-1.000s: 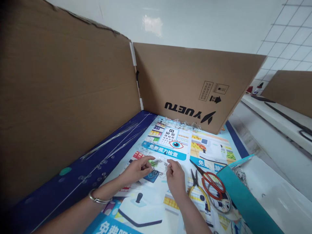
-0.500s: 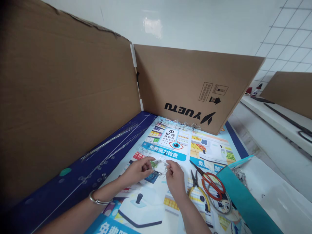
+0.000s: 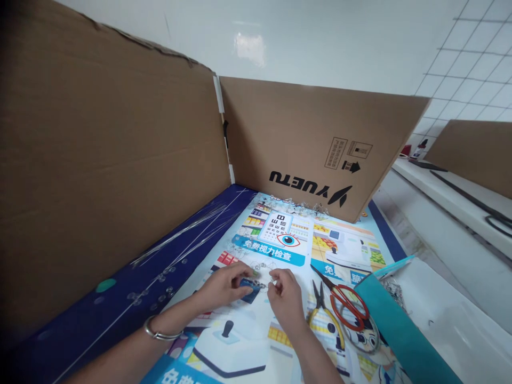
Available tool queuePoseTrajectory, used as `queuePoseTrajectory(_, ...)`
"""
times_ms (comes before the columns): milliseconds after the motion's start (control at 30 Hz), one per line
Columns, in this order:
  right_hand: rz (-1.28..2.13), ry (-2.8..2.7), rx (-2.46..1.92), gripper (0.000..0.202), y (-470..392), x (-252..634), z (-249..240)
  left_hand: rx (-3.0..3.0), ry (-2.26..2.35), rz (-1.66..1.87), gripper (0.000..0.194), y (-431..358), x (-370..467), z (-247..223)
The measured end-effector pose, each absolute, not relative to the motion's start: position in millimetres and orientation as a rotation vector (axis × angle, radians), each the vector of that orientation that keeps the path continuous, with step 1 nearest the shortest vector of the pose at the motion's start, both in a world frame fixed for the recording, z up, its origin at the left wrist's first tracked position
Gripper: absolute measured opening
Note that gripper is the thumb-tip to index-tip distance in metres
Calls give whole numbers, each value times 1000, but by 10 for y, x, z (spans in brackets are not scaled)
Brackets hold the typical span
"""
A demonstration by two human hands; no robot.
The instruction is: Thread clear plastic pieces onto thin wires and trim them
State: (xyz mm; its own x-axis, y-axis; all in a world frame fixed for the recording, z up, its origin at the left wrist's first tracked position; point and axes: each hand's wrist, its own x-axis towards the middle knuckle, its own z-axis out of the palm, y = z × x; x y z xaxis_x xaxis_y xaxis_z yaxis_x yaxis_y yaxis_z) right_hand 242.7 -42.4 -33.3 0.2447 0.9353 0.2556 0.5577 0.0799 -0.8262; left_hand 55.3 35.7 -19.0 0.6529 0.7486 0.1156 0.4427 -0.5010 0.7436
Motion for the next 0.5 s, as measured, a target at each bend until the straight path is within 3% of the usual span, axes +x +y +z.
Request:
queuePoseTrajectory(133, 490, -1533, -1577, 9, -493, 2380, -248, 2217, 847, 568, 14, 366, 546, -168)
queuePoseTrajectory(500, 471, -1715, -1552, 16, -530, 2359, -198, 2197, 830, 605, 4, 388, 542, -187)
